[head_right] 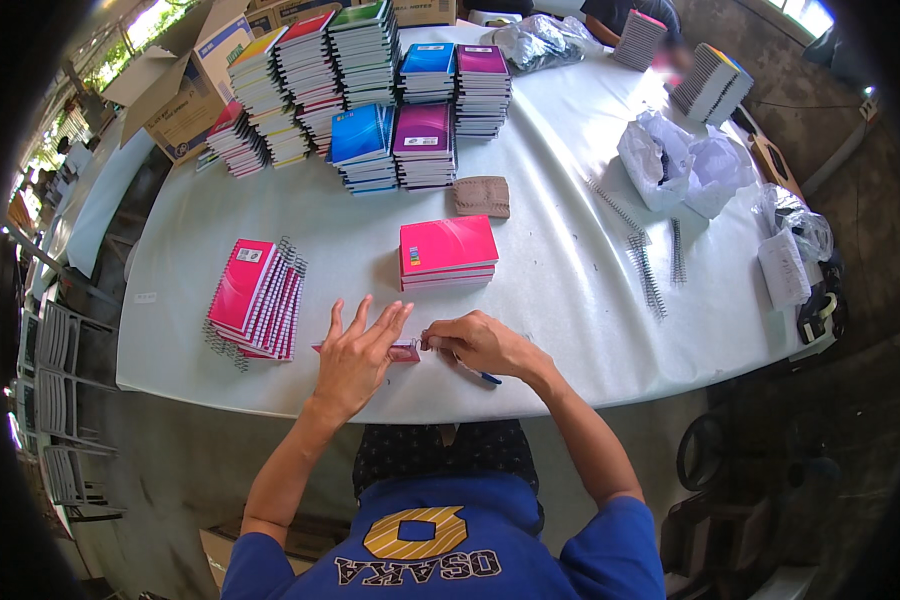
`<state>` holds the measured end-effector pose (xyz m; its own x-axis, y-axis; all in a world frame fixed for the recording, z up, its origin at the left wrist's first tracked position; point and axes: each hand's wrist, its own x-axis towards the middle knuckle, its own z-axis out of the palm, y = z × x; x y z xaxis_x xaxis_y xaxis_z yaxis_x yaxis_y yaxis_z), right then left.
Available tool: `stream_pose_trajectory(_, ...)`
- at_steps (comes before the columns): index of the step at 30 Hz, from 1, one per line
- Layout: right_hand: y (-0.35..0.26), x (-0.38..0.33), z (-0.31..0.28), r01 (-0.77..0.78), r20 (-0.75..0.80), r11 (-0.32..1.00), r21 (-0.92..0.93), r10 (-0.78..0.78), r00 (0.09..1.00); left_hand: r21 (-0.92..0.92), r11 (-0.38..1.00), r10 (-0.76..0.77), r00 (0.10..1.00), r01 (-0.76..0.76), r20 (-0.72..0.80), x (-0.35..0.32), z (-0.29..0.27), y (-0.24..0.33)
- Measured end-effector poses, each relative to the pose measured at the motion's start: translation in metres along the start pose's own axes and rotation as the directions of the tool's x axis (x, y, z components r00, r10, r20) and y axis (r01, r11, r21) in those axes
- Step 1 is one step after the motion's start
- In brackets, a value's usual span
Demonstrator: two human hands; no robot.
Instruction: The person binds notebooks by threading a plastic spiral coil through pre-punched holes in the notebook covers and paper using their hands, then trims the excess coil with a pair of shears.
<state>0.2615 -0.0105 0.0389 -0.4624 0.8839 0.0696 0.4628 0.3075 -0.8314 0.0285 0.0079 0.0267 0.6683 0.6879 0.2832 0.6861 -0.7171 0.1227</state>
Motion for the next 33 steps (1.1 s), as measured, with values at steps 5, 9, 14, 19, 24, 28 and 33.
stream_pose_trajectory(5, -0.016, -0.008, 0.011, 0.032, -0.173, 0.959, -0.282, -0.083, 0.981, -0.123, 0.992, -0.03, 1.0, 0.03, 0.002, 0.005, -0.005, 0.005)
stream_pose_trajectory(9, -0.027, -0.009, 0.015, 0.022, -0.103, 0.917, -0.398, -0.069, 0.992, -0.151, 0.988, 0.032, 0.999, -0.03, 0.009, 0.006, -0.005, 0.003)
stream_pose_trajectory(14, -0.022, -0.009, 0.018, 0.139, -0.208, 0.85, -0.507, -0.278, 0.938, -0.24, 0.97, -0.023, 0.994, 0.048, 0.107, 0.009, -0.009, 0.005)
stream_pose_trajectory(19, -0.027, 0.003, -0.003, 0.081, 0.026, 0.979, -0.185, -0.078, 0.997, -0.174, 0.982, -0.02, 0.96, 0.072, 0.28, 0.009, -0.021, 0.003)
stream_pose_trajectory(24, 0.066, 0.072, -0.085, -0.431, -0.624, 0.835, -0.341, 0.142, 0.769, -0.178, 0.982, 0.1, 0.961, -0.055, 0.258, -0.003, -0.011, -0.005)
stream_pose_trajectory(28, 0.123, 0.123, -0.105, -0.777, -0.698, 0.612, -0.15, 0.49, 0.522, -0.088, 0.994, 0.082, 0.987, -0.07, 0.135, -0.002, -0.009, 0.005)
stream_pose_trajectory(33, 0.143, 0.111, -0.121, -0.299, -0.724, 0.924, 0.237, 0.373, 0.58, -0.07, 0.985, 0.171, 0.945, -0.158, 0.278, -0.003, -0.01, -0.002)
